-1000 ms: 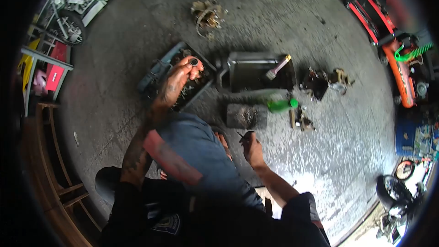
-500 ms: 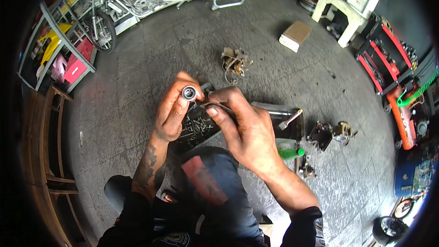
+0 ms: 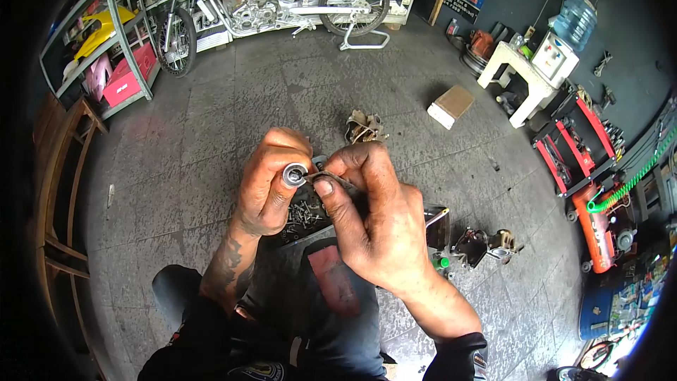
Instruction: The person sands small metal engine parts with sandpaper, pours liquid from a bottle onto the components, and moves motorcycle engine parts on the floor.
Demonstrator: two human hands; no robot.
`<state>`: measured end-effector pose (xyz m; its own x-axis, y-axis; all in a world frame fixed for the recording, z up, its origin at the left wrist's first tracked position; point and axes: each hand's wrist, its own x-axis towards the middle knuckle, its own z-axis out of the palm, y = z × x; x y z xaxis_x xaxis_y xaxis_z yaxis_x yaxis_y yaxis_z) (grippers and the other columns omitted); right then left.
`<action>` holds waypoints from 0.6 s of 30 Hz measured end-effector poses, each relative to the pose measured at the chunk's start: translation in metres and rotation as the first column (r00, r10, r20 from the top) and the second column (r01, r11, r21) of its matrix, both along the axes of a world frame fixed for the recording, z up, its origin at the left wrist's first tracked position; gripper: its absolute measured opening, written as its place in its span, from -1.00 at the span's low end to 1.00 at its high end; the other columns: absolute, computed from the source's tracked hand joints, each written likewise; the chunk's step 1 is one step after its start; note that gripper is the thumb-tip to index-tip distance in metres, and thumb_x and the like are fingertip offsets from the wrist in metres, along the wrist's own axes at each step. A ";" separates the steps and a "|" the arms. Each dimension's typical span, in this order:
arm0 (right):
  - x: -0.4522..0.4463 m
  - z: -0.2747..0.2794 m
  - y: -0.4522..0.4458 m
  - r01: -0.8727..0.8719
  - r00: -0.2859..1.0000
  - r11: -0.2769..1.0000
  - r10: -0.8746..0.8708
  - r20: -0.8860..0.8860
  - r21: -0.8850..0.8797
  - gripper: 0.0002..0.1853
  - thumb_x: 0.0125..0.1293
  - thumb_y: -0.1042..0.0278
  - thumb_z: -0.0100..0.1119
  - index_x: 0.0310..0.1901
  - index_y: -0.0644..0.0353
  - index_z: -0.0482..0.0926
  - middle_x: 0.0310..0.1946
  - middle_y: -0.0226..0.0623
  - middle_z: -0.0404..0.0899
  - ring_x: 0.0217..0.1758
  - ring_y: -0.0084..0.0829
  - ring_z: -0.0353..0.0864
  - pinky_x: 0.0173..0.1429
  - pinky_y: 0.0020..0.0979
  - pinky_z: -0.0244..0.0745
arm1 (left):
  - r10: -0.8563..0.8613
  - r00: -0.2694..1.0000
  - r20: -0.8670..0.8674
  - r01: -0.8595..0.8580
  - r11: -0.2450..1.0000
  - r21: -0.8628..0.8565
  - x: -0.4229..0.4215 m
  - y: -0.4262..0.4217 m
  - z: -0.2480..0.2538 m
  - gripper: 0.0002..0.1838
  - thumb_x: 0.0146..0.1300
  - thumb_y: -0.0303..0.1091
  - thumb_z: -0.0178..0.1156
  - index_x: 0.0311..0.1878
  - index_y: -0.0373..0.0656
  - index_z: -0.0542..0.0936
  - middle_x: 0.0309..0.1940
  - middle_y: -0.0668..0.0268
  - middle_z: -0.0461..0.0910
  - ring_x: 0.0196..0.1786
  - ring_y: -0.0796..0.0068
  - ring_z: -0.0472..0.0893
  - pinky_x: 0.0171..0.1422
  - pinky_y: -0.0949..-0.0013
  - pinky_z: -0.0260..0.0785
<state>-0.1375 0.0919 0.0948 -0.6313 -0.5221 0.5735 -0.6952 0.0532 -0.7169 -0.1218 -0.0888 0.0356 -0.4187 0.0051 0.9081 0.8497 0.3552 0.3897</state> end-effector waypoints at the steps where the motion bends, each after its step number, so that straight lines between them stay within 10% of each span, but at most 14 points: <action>1: 0.001 0.001 0.000 -0.003 1.000 1.000 0.003 -0.004 0.002 -0.82 0.35 0.55 0.21 -0.09 0.27 0.43 -0.51 -0.24 0.65 -0.52 -0.52 0.63 -0.42 -0.48 0.42 | 0.003 1.000 -0.004 -0.003 1.000 0.002 0.001 -0.001 -0.001 -0.71 0.52 -0.16 0.01 -0.06 -0.21 0.54 -0.22 0.23 0.53 -0.17 0.30 0.52 0.00 0.27 0.37; 7: 0.008 0.009 -0.001 0.028 0.999 0.998 -0.026 -0.026 0.057 -0.92 0.38 0.56 0.17 -0.16 0.31 0.47 -0.38 -0.36 0.59 -0.31 -0.66 0.50 -0.20 -0.57 0.40 | 0.029 0.999 -0.038 -0.030 0.999 -0.023 0.002 -0.002 0.001 -0.74 0.52 -0.16 0.01 -0.08 -0.15 0.53 -0.20 0.27 0.57 -0.13 0.31 0.55 0.11 0.23 0.29; 9: 0.006 0.008 -0.001 0.033 0.992 0.998 -0.026 -0.121 0.059 -0.88 0.34 0.55 0.21 -0.14 0.29 0.48 -0.47 -0.17 0.65 -0.46 -0.38 0.72 -0.37 -0.42 0.51 | 0.057 0.996 -0.068 -0.060 0.997 -0.039 0.002 -0.001 0.001 -0.76 0.52 -0.17 0.02 -0.07 -0.14 0.51 -0.19 0.26 0.59 -0.13 0.31 0.57 0.12 0.22 0.28; 18: 0.005 0.007 0.002 0.057 0.986 0.994 -0.040 -0.162 0.096 -0.88 0.35 0.52 0.21 -0.14 0.27 0.50 -0.52 -0.20 0.63 -0.59 -0.36 0.66 -0.47 -0.40 0.45 | 0.063 0.990 -0.126 -0.073 0.994 -0.076 0.000 -0.003 -0.003 -0.83 0.47 -0.26 0.09 -0.01 -0.10 0.52 -0.16 0.32 0.63 -0.15 0.33 0.58 0.15 0.17 0.26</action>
<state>-0.1323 0.0938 0.1014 -0.5620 -0.5531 0.6150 -0.7949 0.1556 -0.5865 -0.1220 -0.0920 0.0323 -0.3055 0.0555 0.9506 0.8622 0.4398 0.2514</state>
